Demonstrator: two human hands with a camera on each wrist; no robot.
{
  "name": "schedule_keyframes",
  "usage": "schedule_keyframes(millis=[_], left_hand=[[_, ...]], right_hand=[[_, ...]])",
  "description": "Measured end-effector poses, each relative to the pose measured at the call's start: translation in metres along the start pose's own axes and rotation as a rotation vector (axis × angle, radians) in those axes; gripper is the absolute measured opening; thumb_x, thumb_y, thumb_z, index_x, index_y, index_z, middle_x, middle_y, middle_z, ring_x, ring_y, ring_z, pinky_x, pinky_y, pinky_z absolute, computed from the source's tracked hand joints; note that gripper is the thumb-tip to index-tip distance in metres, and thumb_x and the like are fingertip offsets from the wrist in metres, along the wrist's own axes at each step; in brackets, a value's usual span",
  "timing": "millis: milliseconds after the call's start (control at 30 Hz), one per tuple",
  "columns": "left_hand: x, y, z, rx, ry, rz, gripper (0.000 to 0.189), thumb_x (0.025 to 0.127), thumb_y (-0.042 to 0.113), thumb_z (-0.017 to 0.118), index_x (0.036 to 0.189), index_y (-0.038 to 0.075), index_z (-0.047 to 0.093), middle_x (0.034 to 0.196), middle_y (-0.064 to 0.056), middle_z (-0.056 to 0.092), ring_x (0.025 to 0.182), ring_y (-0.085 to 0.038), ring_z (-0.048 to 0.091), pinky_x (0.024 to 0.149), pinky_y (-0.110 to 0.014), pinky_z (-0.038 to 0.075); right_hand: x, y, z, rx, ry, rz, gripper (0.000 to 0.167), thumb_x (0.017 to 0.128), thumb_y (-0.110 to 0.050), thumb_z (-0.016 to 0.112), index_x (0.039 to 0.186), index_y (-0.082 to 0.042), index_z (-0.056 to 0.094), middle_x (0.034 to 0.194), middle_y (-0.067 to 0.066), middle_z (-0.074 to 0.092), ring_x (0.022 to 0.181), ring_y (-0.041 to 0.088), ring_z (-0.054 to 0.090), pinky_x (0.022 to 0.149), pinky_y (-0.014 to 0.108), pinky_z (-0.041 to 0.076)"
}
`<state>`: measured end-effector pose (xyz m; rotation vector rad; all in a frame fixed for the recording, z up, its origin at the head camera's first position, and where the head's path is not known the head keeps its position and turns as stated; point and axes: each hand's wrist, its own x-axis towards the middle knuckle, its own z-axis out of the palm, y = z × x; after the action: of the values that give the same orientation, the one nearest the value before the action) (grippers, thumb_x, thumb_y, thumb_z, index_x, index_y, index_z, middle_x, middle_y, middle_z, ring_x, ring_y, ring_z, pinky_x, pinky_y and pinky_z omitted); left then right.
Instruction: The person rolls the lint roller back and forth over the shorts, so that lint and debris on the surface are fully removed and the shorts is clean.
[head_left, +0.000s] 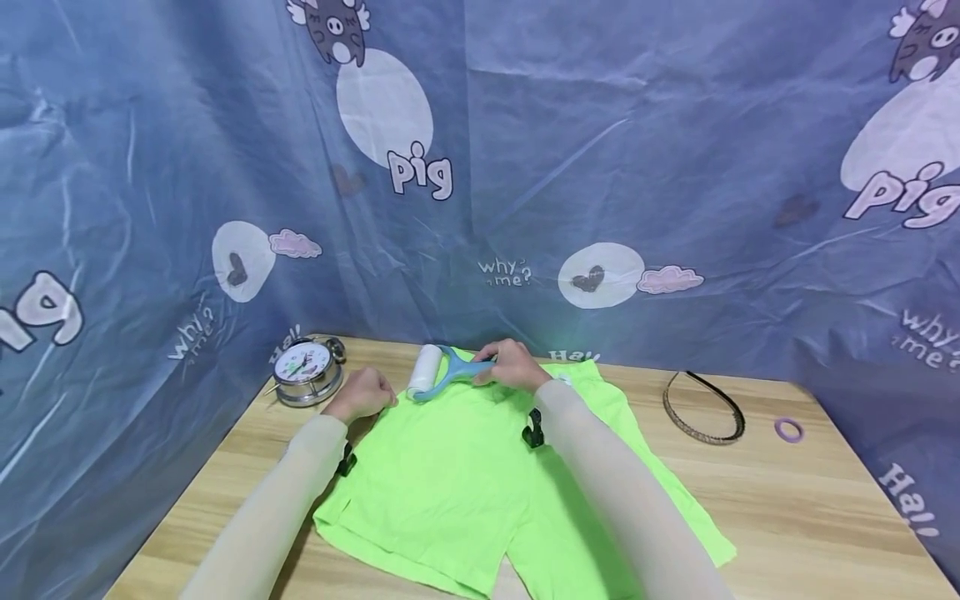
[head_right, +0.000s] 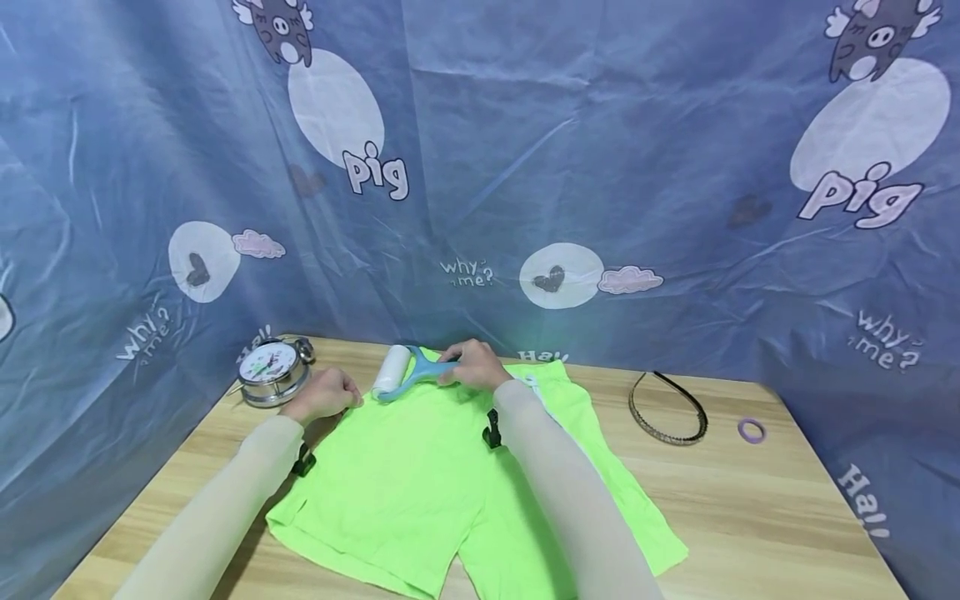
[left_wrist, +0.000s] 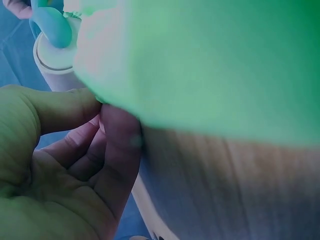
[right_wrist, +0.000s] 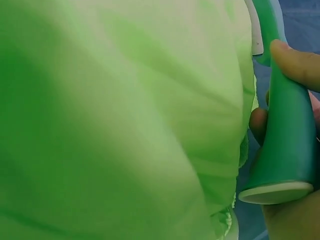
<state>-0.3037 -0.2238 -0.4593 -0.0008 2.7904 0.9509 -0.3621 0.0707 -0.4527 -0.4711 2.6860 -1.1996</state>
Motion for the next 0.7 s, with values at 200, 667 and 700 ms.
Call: schedule_keyframes(millis=[200, 667, 700], left_hand=[[0.0, 0.0, 0.001, 0.016, 0.013, 0.005, 0.033, 0.085, 0.01, 0.07, 0.054, 0.012, 0.057, 0.067, -0.001, 0.069, 0.054, -0.013, 0.054, 0.065, -0.025, 0.048], [0.002, -0.002, 0.002, -0.023, -0.014, -0.008, 0.046, 0.085, 0.009, 0.07, 0.049, 0.017, 0.044, 0.047, 0.007, 0.038, 0.042, -0.009, 0.036, 0.063, -0.026, 0.049], [0.003, -0.002, 0.002, -0.028, -0.017, -0.008, 0.046, 0.086, 0.009, 0.07, 0.049, 0.017, 0.044, 0.046, 0.007, 0.037, 0.042, -0.009, 0.036, 0.063, -0.026, 0.049]], right_hand=[[0.001, 0.007, -0.004, -0.008, 0.022, -0.006, 0.025, 0.072, -0.023, 0.087, 0.096, -0.024, 0.079, 0.105, -0.005, 0.076, 0.096, 0.016, 0.065, 0.098, 0.041, 0.053], [-0.003, 0.015, -0.012, -0.001, 0.036, 0.003, 0.024, 0.073, -0.023, 0.087, 0.096, -0.025, 0.081, 0.103, -0.005, 0.077, 0.09, 0.015, 0.065, 0.09, 0.036, 0.053], [-0.004, 0.015, -0.013, -0.003, 0.04, 0.004, 0.025, 0.073, -0.023, 0.088, 0.096, -0.025, 0.081, 0.103, -0.005, 0.077, 0.09, 0.015, 0.065, 0.09, 0.037, 0.053]])
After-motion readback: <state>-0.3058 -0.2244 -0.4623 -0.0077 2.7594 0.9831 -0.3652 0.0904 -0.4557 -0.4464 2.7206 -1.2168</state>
